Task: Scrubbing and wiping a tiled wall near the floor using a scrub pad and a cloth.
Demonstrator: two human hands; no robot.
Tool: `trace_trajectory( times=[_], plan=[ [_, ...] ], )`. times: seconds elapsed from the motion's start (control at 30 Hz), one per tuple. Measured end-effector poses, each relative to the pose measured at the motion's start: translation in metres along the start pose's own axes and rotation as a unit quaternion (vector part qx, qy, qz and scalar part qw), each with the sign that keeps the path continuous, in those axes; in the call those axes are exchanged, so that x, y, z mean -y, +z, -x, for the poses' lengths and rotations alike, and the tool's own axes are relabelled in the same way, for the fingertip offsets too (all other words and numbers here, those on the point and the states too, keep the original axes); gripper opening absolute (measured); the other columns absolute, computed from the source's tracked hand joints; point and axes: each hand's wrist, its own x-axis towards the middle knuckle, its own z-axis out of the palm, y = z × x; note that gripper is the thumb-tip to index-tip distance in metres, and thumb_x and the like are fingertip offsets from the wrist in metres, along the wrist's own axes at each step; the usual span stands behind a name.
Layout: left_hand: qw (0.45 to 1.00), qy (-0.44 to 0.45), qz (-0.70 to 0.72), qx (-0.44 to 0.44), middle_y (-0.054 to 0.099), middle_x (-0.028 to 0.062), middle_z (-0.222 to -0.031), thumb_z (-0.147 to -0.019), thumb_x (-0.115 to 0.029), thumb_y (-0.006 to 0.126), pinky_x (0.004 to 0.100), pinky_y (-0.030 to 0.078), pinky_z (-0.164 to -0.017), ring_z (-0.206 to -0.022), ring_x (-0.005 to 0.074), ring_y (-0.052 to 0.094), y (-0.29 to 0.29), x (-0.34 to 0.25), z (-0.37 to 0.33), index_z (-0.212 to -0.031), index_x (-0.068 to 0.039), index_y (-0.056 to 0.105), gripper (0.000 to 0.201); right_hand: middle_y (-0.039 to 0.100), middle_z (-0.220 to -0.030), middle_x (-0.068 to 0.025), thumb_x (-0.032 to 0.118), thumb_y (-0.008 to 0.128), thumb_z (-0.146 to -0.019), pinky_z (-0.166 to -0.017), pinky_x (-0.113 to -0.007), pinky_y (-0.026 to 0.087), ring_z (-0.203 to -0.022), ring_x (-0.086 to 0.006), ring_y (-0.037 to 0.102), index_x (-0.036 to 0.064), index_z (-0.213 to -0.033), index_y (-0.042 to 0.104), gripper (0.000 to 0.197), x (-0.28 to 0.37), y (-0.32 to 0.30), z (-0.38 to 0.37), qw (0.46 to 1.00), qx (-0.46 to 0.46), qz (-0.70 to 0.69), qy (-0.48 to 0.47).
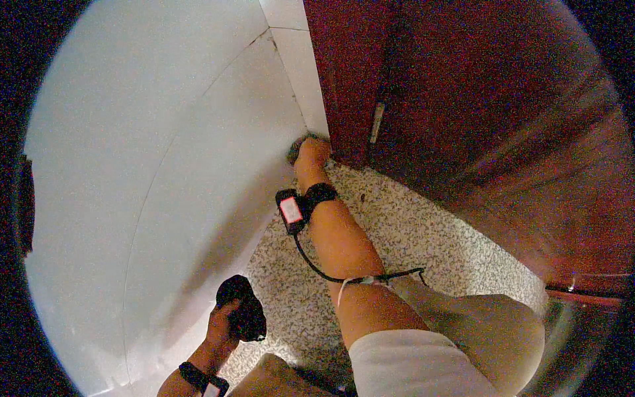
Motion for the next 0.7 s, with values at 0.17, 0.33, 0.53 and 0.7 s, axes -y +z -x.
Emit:
trace_trajectory(
  times=[0.17, 0.33, 0.53, 0.7],
  plan=[
    [0.999, 0.013, 0.007, -0.039, 0.055, 0.0134, -0.09, -0.07, -0.005, 0.053, 0.0381, 0.048, -0.07, -0.079, 0.0259, 0.056, -0.011, -0.001, 0.014, -0.103, -0.001, 0.044, 0.035, 0.054, -0.097, -0.0167, 0.018, 0.049, -0.076, -0.072, -0.033, 0.041, -0.087, -0.0261, 0.052, -0.0037, -0.096, 0.053, 0.029, 0.075, -0.074, 0.057, 0.771, -0.092, -0.62, 0.11],
    [1.0, 0.011, -0.01, -0.016, 0.055, 0.0136, -0.09, -0.07, -0.007, 0.054, 0.0379, 0.047, -0.072, -0.08, 0.0257, 0.056, -0.008, -0.002, 0.01, -0.104, -0.002, 0.045, 0.035, 0.053, -0.092, -0.0138, 0.007, 0.049, -0.075, -0.073, -0.032, 0.039, -0.08, -0.0251, 0.05, -0.0039, -0.093, 0.053, 0.022, 0.113, -0.176, 0.107, 0.711, -0.261, -0.653, -0.014],
    [1.0, 0.027, -0.011, -0.005, 0.055, 0.0131, -0.089, -0.07, -0.007, 0.054, 0.0378, 0.047, -0.071, -0.079, 0.0253, 0.056, -0.001, -0.003, 0.011, -0.103, -0.001, 0.045, 0.035, 0.055, -0.088, -0.0171, 0.012, 0.051, -0.074, -0.073, -0.035, 0.04, -0.082, -0.031, 0.051, -0.002, -0.087, 0.056, 0.02, 0.091, -0.117, 0.09, 0.752, -0.368, -0.545, 0.041],
    [1.0, 0.011, -0.017, -0.01, 0.055, 0.0132, -0.089, -0.071, -0.006, 0.053, 0.0373, 0.048, -0.07, -0.078, 0.0254, 0.056, -0.001, -0.004, 0.025, -0.103, -0.002, 0.045, 0.034, 0.052, -0.095, -0.0223, 0.018, 0.051, -0.074, -0.078, -0.039, 0.04, -0.088, -0.0354, 0.05, -0.0017, -0.09, 0.055, 0.025, 0.051, -0.056, 0.065, 0.827, -0.126, -0.533, 0.127]
  ],
)
